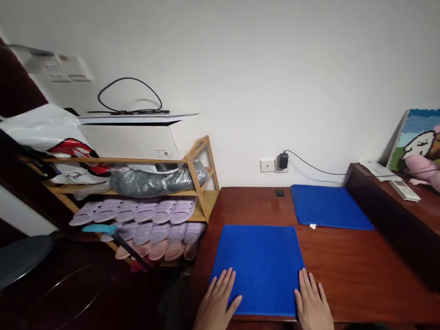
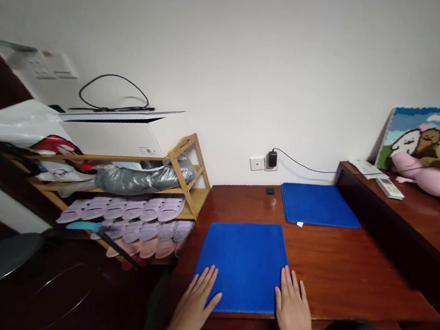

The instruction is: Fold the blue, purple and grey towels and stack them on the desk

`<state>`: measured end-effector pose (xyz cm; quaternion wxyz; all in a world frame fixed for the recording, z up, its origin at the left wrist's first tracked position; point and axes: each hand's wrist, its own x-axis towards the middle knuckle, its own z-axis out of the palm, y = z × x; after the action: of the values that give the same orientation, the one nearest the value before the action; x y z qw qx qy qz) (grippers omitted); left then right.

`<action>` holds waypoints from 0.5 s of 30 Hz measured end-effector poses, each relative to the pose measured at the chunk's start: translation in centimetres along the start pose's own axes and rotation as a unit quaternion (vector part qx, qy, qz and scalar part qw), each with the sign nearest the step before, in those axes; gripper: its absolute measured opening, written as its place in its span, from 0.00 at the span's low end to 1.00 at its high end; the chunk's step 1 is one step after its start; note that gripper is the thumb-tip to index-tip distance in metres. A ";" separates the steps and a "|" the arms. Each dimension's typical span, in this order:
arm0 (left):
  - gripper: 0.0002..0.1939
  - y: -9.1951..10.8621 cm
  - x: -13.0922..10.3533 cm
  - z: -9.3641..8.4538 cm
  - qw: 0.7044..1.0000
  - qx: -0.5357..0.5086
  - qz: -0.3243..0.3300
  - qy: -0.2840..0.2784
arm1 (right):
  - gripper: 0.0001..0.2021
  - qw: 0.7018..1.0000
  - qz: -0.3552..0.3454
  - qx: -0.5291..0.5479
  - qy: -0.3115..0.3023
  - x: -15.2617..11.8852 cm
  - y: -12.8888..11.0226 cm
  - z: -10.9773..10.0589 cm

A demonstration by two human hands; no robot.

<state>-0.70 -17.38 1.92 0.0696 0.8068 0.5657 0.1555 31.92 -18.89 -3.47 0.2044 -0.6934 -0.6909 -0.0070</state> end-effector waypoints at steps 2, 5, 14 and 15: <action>0.31 -2.4 -1.0 -1.4 0.998 -0.054 -0.010 -0.017 | 0.31 0.999 -0.019 0.007 0.049 -0.1 0.1 -0.1; 0.32 -4.1 -2.0 -3.0 0.989 -0.143 -0.028 -0.029 | 0.25 0.990 -0.078 0.024 0.117 -0.7 0.8 -0.9; 0.21 -3.4 -2.6 -4.6 0.981 -0.164 -0.095 -0.032 | 0.18 0.942 -0.307 -0.001 0.138 -2.4 4.7 -6.1; 0.18 -3.4 -2.7 -4.6 0.984 -0.149 -0.093 -0.037 | 0.16 0.937 -0.318 -0.004 0.142 -2.5 4.9 -6.3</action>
<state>-6.06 -18.96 4.79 0.2242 0.7366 0.6058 0.2006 38.20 -22.94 0.26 0.2843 -0.4299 -0.8394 -0.1727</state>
